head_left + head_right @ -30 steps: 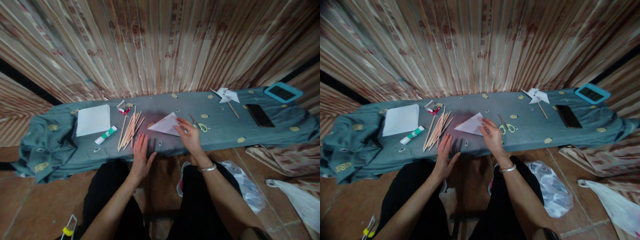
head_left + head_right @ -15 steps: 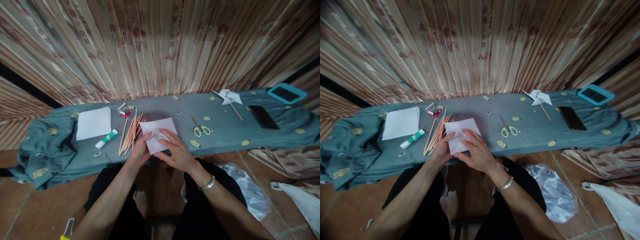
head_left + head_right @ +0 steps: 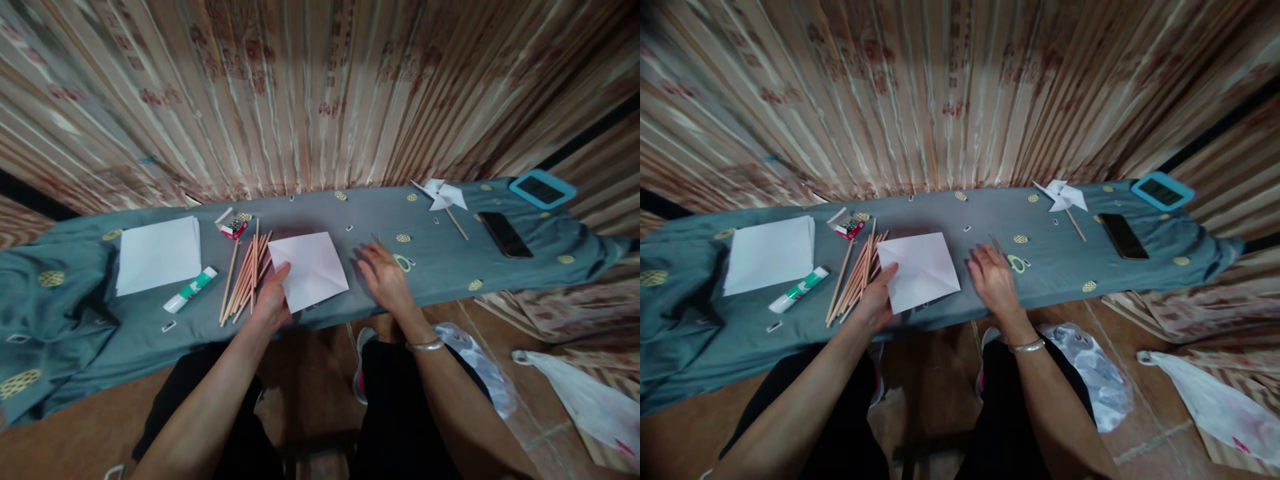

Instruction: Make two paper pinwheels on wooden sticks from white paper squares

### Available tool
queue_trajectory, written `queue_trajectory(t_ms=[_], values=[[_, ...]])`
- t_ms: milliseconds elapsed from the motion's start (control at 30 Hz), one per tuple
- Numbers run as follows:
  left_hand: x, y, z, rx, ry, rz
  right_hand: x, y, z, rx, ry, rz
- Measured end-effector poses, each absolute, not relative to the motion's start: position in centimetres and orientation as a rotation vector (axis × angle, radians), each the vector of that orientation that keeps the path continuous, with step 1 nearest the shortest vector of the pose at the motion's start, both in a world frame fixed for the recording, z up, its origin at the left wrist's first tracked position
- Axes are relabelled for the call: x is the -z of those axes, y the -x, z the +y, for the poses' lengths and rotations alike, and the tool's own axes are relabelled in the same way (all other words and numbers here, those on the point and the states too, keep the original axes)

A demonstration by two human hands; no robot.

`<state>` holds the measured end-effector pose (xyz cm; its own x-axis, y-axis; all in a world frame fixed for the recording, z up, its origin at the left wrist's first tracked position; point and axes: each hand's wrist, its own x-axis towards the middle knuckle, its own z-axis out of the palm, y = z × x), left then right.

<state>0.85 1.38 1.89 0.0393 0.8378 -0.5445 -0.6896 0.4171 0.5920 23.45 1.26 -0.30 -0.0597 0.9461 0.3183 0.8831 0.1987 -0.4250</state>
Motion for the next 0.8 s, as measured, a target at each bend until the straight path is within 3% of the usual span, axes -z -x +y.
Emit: queue_trajectory(t_ms=[167, 467, 667, 800], values=[[-2.3, -0.8, 1.8, -1.245, -0.15, 1.018, 0.9, -28.9, 1.6, 0.048, 2.141, -1.879], [-3.4, -0.7, 2.3, -1.332, -0.171, 1.06, 0.5, -27.4, 1.0, 0.108, 2.189, -1.966], [-3.4, 0.6, 2.8, -1.38, -0.268, 1.011, 0.2, -28.7, 1.6, -0.182, 2.254, -1.763], [-3.2, 1.5, 3.2, -1.41, -0.245, 0.995, -0.5, -28.2, 1.0, -0.875, 1.834, -1.281]])
